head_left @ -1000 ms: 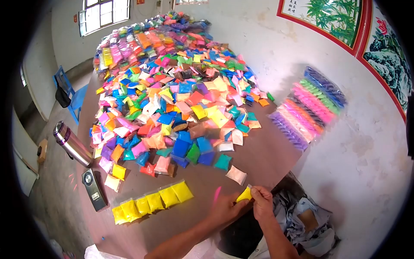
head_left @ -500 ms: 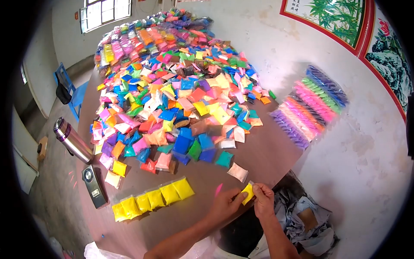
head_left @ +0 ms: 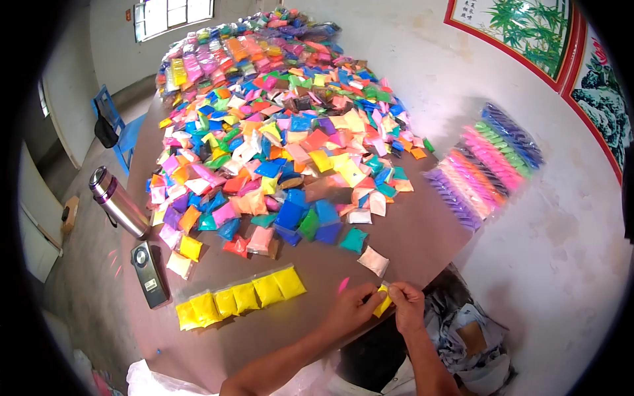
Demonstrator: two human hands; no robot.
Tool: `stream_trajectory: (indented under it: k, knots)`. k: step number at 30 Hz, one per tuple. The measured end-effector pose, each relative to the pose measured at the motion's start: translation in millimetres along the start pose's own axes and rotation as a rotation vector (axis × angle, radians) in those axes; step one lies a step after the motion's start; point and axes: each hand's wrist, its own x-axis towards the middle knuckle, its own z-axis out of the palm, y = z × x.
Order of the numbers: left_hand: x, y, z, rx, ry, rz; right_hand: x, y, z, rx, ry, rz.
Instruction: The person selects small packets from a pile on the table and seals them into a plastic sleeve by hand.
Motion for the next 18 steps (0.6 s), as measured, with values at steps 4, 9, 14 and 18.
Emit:
stream_trajectory:
  k: [4,9,14,18]
  knots:
    - [1.2,1.3,1.7,-0.024,-0.019,-0.023,0.5,-4.6,2.2,0.089,-0.02,0.011]
    - [-1.9,11.4,-0.2,-0.142,0.031,-0.002,0.7,-2.8,2.2,0.055,-0.034,-0.01]
    - [1.1,-10.2,5.7,-0.14,0.023,0.08,2.0,3.6,-1.8,0.024,-0.042,-0.021]
    - [0.5,-3.2,3.7,-0.146,-0.007,0.025,2.0,4.8,-4.5,0.028,-0.035,-0.022]
